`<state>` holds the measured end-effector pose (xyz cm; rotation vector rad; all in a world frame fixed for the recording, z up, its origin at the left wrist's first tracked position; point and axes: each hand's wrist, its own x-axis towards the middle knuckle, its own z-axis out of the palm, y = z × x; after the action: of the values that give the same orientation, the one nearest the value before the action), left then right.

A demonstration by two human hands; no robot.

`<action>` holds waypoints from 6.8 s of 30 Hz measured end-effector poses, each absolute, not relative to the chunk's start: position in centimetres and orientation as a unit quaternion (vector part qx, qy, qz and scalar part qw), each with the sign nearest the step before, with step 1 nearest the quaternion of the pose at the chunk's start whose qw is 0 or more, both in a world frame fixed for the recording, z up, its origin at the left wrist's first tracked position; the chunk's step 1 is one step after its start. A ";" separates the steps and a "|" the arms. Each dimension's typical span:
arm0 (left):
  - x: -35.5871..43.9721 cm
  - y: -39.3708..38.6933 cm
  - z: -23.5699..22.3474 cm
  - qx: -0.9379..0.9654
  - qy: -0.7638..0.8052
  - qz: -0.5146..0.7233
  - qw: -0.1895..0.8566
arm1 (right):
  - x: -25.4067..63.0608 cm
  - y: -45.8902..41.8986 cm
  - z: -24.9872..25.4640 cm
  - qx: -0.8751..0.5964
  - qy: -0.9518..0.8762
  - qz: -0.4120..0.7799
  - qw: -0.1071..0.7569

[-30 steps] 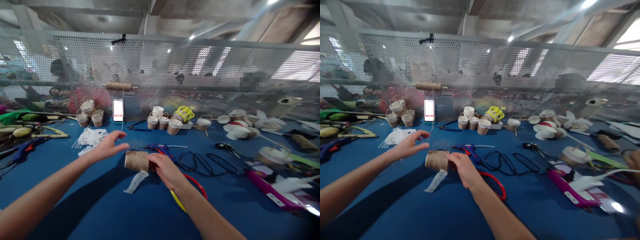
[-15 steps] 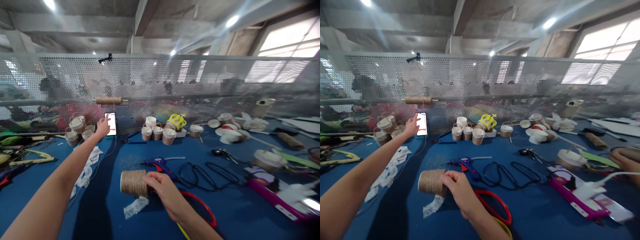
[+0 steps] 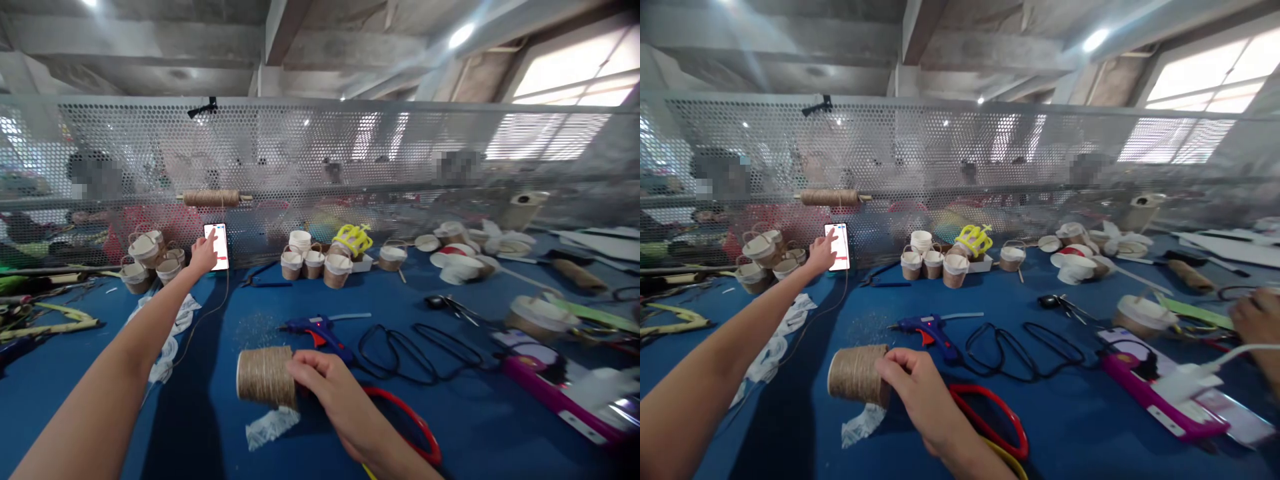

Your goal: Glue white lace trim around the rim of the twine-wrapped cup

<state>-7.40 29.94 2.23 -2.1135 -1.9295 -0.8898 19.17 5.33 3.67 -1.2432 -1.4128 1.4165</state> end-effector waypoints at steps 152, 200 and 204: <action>0.9 0.3 2.2 -0.315 -0.395 -0.600 -0.621 | 18.4 2.1 3.3 -0.165 -0.817 0.423 0.356; 2.1 0.0 0.8 -0.401 -0.460 -0.539 -0.580 | 18.3 2.3 2.9 -0.302 -0.804 0.324 0.397; 2.2 -0.3 0.9 -0.452 -0.482 -0.545 -0.517 | 18.3 2.4 2.7 -0.303 -0.802 0.315 0.406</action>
<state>2.19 -0.29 0.95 -2.2328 -2.3781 -2.6897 18.26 2.36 2.68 -0.7646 -2.0231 0.7955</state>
